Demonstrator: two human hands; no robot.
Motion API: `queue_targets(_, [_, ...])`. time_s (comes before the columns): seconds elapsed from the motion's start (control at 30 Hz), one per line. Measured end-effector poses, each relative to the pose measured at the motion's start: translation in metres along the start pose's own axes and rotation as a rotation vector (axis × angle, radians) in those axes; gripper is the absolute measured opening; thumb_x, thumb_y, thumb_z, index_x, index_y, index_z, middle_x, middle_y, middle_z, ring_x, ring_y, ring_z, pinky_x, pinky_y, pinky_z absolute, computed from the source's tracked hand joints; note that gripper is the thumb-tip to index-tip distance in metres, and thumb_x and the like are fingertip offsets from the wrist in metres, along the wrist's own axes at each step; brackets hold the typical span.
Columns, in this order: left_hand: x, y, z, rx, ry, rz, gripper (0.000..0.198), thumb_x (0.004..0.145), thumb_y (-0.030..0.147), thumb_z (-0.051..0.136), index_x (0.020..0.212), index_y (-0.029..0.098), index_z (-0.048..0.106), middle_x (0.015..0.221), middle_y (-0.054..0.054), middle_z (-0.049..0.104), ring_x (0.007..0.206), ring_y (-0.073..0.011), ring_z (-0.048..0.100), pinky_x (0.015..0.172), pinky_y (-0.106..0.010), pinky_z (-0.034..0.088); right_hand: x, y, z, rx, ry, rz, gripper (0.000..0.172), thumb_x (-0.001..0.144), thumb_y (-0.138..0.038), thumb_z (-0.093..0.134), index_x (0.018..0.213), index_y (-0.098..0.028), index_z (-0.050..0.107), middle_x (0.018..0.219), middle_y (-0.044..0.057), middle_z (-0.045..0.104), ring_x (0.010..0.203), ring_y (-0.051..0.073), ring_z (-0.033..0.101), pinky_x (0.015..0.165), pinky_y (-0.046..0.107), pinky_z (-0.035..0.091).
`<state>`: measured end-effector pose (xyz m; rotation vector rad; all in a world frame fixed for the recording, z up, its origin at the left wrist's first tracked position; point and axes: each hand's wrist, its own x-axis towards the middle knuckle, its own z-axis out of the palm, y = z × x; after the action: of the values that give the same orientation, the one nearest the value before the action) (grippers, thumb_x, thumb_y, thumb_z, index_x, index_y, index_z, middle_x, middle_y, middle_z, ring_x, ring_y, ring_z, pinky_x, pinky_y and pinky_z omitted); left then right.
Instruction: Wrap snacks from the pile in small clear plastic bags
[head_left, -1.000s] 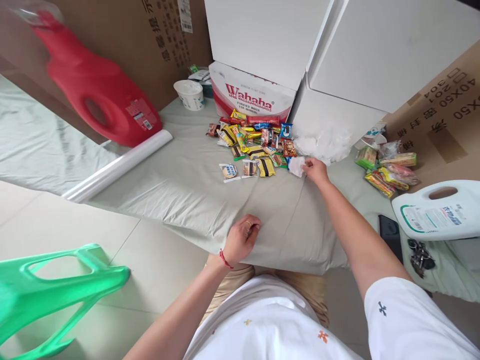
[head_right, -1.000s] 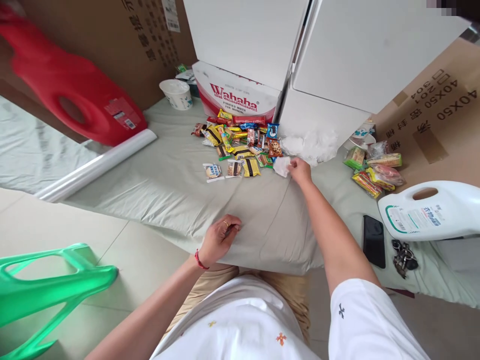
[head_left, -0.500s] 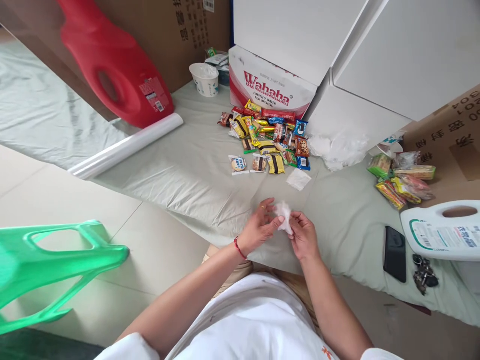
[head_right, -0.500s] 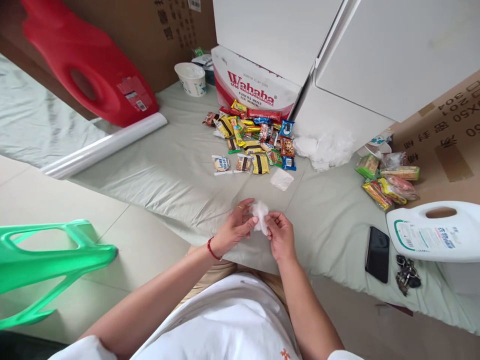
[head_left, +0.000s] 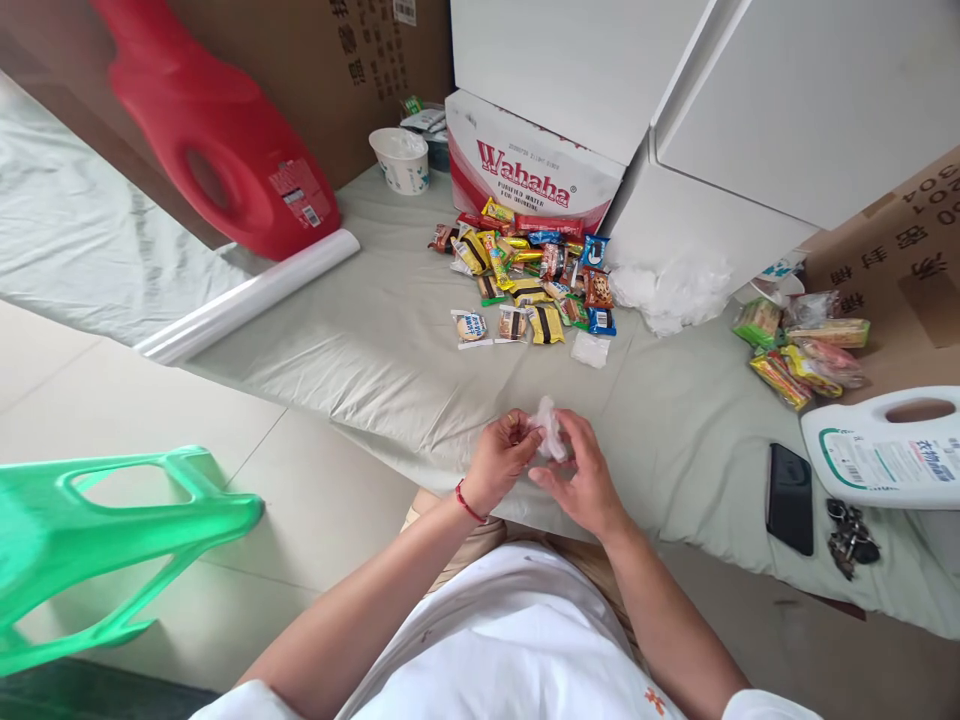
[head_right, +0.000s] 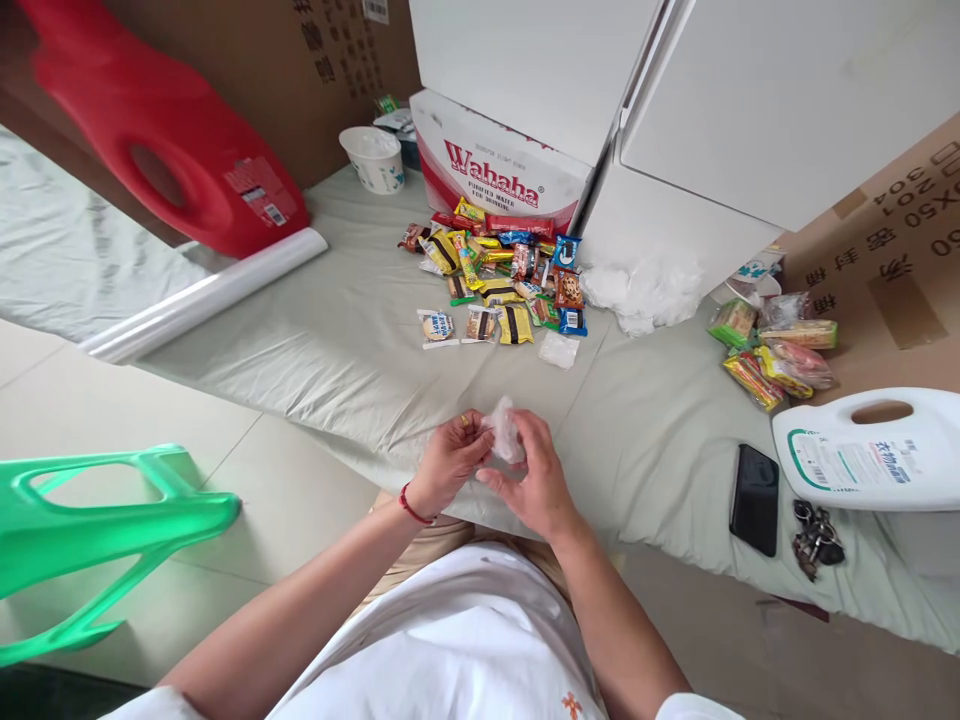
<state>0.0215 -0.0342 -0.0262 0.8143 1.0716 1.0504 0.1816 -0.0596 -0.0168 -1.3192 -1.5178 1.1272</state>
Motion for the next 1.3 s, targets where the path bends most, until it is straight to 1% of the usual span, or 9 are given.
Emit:
queue_targets(0.1, [-0.001,0.0,-0.003,0.011,-0.029,0.001,0.038,0.075,0.048,0.081,0.079,0.018,0.059,0.06,0.005,0.054,0.051,-0.0074,0.046,0.05,-0.021,0.036,0.005,0.005,-0.004,0.007,0.042,0.076,0.034,0.09,-0.053,0.07,0.112,-0.028,0.073,0.105,0.009,0.069,0.087,0.022,0.065,0.068,0.033,0.058])
queue_targets(0.23, [-0.003,0.002,-0.012,-0.05,-0.004,-0.007,0.041,0.075,0.05,0.082,0.077,0.018,0.057,0.065,0.003,0.057,0.058,-0.0084,0.051,0.053,-0.02,0.04,0.014,0.007,-0.019,0.256,0.265,0.278,0.04,0.083,-0.061,0.073,0.092,-0.022,0.071,0.07,0.0,0.06,0.058,0.013,0.052,0.051,0.027,0.046])
queue_targets(0.53, [-0.005,0.012,-0.029,-0.36,-0.018,-0.099,0.042,0.066,0.036,0.092,0.077,0.018,0.056,0.075,0.003,0.062,0.069,-0.0086,0.061,0.064,-0.02,0.052,0.031,0.002,-0.054,0.391,0.408,0.35,0.043,0.069,-0.05,0.087,0.092,-0.022,0.063,0.072,-0.006,0.055,0.05,0.005,0.044,0.042,0.019,0.034])
queue_targets(0.63, [-0.008,0.014,-0.029,-0.383,-0.018,-0.112,0.041,0.064,0.031,0.094,0.075,0.017,0.057,0.074,0.003,0.063,0.067,-0.0077,0.062,0.063,-0.02,0.053,0.058,-0.001,-0.073,0.377,0.396,0.278,0.044,0.069,-0.051,0.086,0.094,-0.023,0.063,0.077,-0.004,0.058,0.056,0.008,0.052,0.048,0.021,0.045])
queue_targets(0.8, [-0.011,0.015,-0.028,-0.43,-0.007,-0.156,0.04,0.065,0.037,0.094,0.08,0.016,0.063,0.078,0.002,0.066,0.073,-0.0105,0.068,0.068,-0.023,0.06,0.088,-0.014,-0.089,0.399,0.533,0.116,0.056,0.069,-0.057,0.084,0.112,-0.028,0.062,0.118,0.004,0.062,0.088,0.015,0.068,0.072,0.031,0.062])
queue_targets(0.87, [-0.011,0.015,-0.028,-0.467,-0.007,-0.186,0.041,0.066,0.04,0.094,0.081,0.016,0.065,0.076,0.001,0.066,0.077,-0.014,0.071,0.067,-0.023,0.06,0.079,-0.017,-0.075,0.341,0.423,0.144,0.051,0.07,-0.054,0.085,0.109,-0.027,0.067,0.117,0.005,0.065,0.085,0.014,0.066,0.069,0.028,0.06])
queue_targets(1.03, [-0.009,0.014,-0.024,-0.439,-0.052,-0.235,0.043,0.066,0.046,0.093,0.082,0.015,0.068,0.075,-0.002,0.069,0.071,-0.0147,0.072,0.056,-0.02,0.054,0.039,-0.014,-0.015,0.477,-0.129,0.298,0.047,0.074,-0.052,0.085,0.111,-0.025,0.073,0.108,0.007,0.073,0.089,0.019,0.066,0.075,0.032,0.059])
queue_targets(1.13, [-0.009,0.015,-0.02,-0.331,-0.094,-0.227,0.047,0.069,0.054,0.089,0.083,0.013,0.068,0.072,-0.003,0.069,0.058,-0.0103,0.064,0.046,-0.018,0.046,0.034,-0.012,0.003,0.491,-0.15,0.301,0.042,0.07,-0.049,0.088,0.098,-0.022,0.074,0.088,0.002,0.072,0.076,0.015,0.062,0.067,0.028,0.054])
queue_targets(1.3, [-0.008,0.019,-0.022,-0.31,-0.063,-0.279,0.052,0.071,0.056,0.086,0.063,0.017,0.052,0.056,-0.001,0.064,0.042,-0.0054,0.048,0.04,-0.018,0.031,0.042,-0.013,-0.012,0.385,-0.177,0.325,0.039,0.063,-0.046,0.092,0.089,-0.022,0.074,0.078,-0.002,0.069,0.069,0.014,0.057,0.057,0.024,0.047])
